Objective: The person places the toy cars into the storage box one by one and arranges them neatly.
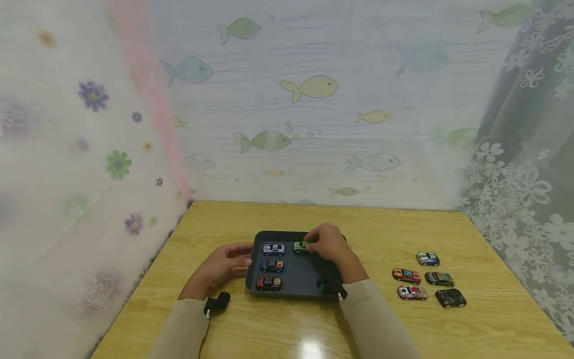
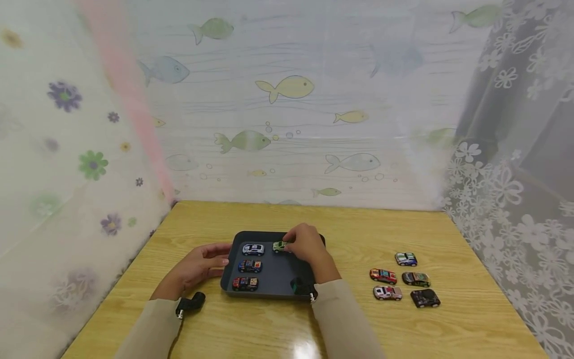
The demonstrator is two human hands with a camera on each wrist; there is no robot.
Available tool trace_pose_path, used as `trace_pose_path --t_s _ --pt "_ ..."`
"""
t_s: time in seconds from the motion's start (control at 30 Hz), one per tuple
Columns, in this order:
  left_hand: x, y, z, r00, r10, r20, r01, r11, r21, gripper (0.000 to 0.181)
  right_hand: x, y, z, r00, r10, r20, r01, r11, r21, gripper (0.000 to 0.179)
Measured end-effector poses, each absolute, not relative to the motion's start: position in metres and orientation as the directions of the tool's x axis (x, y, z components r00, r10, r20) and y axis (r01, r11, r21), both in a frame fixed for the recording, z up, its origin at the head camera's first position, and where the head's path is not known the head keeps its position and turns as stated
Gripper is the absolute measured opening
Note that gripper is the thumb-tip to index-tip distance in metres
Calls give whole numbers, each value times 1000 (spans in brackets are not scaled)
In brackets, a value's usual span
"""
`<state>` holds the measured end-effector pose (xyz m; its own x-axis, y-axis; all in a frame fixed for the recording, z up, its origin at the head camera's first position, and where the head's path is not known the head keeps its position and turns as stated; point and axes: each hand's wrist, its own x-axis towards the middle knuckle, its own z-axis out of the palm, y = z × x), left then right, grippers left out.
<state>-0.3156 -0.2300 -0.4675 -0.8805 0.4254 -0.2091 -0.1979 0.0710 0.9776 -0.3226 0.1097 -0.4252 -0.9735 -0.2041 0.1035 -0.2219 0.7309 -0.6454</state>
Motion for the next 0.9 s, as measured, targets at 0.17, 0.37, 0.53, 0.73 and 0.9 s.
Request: trace_pose_path --t_s 0.17,0.37,0.53,0.73,0.9 --pt "-314 -230 -466 -876 437 -202 -188 75 979 65 -322 107 -426 -975 -207 81 -210 738 -641 18" --pt "-313 -230 -464 -881 425 -209 -193 81 978 64 -323 106 -429 -974 -214 73 -210 736 -644 15" --pt "-312 -229 -464 -881 424 -212 -197 78 977 67 -323 105 -429 -977 -206 61 -197 741 -642 15" --pt "-313 -229 -464 -879 430 -206 -193 76 978 62 -324 105 -428 -979 -198 49 -181 737 -651 14" --pt "-313 -229 -464 -878 433 -203 -188 78 979 60 -324 104 -428 -980 -193 50 -178 737 -652 14"
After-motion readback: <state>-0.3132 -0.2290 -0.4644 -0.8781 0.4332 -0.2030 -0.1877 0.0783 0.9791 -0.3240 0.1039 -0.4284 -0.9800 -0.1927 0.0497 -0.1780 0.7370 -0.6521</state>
